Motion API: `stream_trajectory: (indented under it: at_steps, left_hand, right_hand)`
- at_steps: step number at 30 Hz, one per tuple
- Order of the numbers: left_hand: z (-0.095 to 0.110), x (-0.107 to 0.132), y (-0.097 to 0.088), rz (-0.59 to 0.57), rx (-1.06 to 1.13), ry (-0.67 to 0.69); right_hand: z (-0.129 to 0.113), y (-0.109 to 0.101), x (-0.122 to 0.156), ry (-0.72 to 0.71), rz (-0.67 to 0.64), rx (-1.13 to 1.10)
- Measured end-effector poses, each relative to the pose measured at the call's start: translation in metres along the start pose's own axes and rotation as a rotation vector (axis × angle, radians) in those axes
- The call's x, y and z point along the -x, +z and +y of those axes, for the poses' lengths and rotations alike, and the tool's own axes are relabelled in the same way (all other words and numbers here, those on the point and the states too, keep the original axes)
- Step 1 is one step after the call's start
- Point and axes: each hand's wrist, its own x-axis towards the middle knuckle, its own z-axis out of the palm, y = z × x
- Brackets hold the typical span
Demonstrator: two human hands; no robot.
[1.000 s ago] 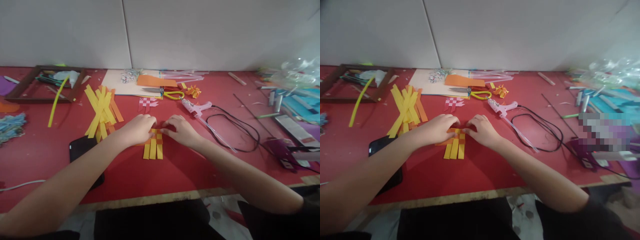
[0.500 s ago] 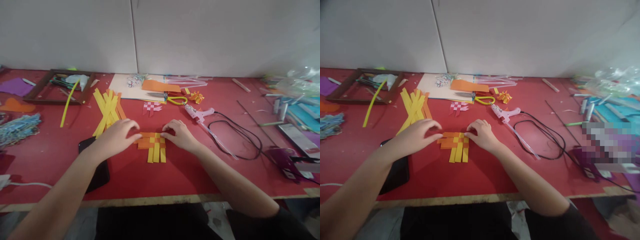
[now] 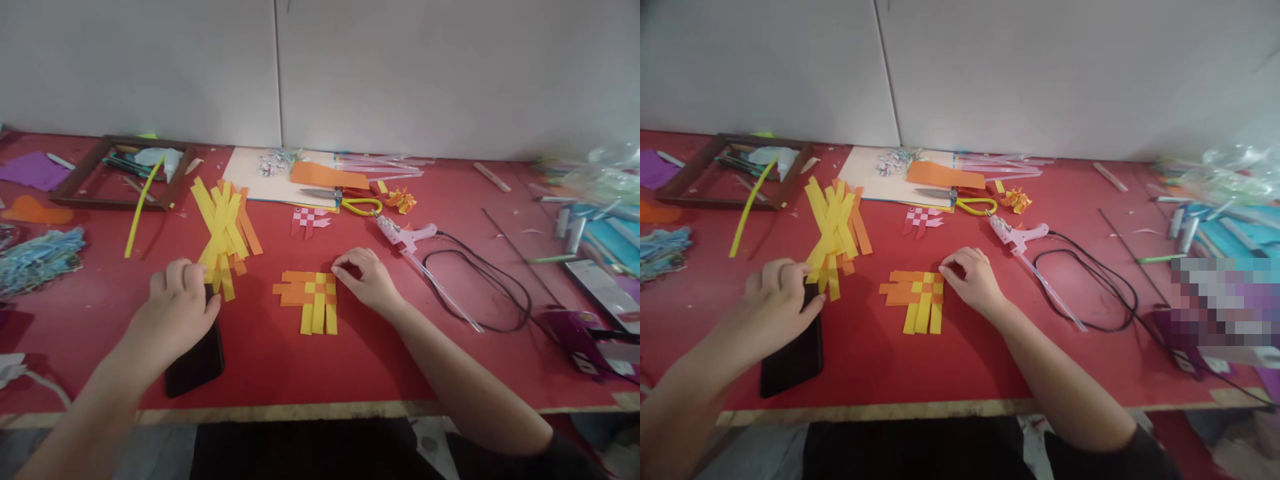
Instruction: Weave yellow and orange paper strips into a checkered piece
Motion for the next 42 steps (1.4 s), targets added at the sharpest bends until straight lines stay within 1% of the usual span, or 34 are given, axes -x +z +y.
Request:
stream_trajectory:
  at_steps: [3, 5, 8, 9, 10, 12, 14, 16, 18, 19, 21, 24, 31, 36, 39, 42]
  left_hand:
    - [0.003, 0.002, 0.000, 0.008, 0.060, 0.093]
    - [0.007, 0.002, -0.004, 0.002, 0.078, 0.125]
    - [0.019, -0.004, -0.017, -0.006, 0.073, 0.121]
    - [0.024, -0.008, -0.022, 0.049, 0.079, 0.068]
    - [0.030, -0.013, -0.026, 0.074, 0.101, 0.058]
    - [0.043, -0.023, -0.030, 0.049, 0.231, 0.144]
    - [0.057, -0.033, -0.026, 0.016, 0.375, 0.287]
    - [0.069, -0.038, -0.017, 0.022, 0.401, 0.426]
    - [0.077, -0.040, -0.007, 0.032, 0.398, 0.515]
    - [0.079, -0.040, -0.003, 0.056, 0.404, 0.546]
    - [0.080, -0.039, 0.002, 0.091, 0.410, 0.587]
    - [0.078, -0.039, 0.005, 0.136, 0.404, 0.619]
    - [0.075, -0.040, 0.009, 0.215, 0.368, 0.676]
    - [0.077, -0.036, 0.012, 0.324, 0.373, 0.742]
    - [0.078, -0.034, 0.011, 0.409, 0.313, 0.821]
    - [0.080, -0.031, 0.008, 0.455, 0.244, 0.856]
  right_hand:
    - [0.000, 0.000, 0.000, -0.009, 0.011, 0.002]
    - [0.000, 0.000, 0.000, -0.018, 0.020, 0.004]
    - [0.000, 0.000, 0.001, -0.037, 0.042, 0.010]
    - [0.000, 0.001, 0.002, -0.048, 0.055, 0.010]
    - [0.000, 0.001, 0.002, -0.062, 0.069, 0.010]
    - [-0.002, 0.002, 0.004, -0.099, 0.092, 0.005]
    - [-0.005, 0.003, 0.005, -0.169, 0.100, -0.001]
    - [-0.009, 0.004, 0.006, -0.281, 0.088, -0.012]
    - [-0.012, 0.005, 0.008, -0.393, 0.050, -0.039]
    - [-0.013, 0.006, 0.008, -0.429, 0.023, -0.058]
    - [-0.014, 0.007, 0.008, -0.456, -0.031, -0.091]
    - [-0.011, 0.009, 0.009, -0.478, -0.074, -0.088]
    - [-0.006, 0.012, 0.007, -0.538, -0.088, -0.048]
    - [-0.004, 0.013, 0.006, -0.531, -0.080, -0.063]
    - [-0.004, 0.013, 0.007, -0.527, -0.087, -0.070]
    - [-0.004, 0.012, 0.007, -0.518, -0.101, -0.073]
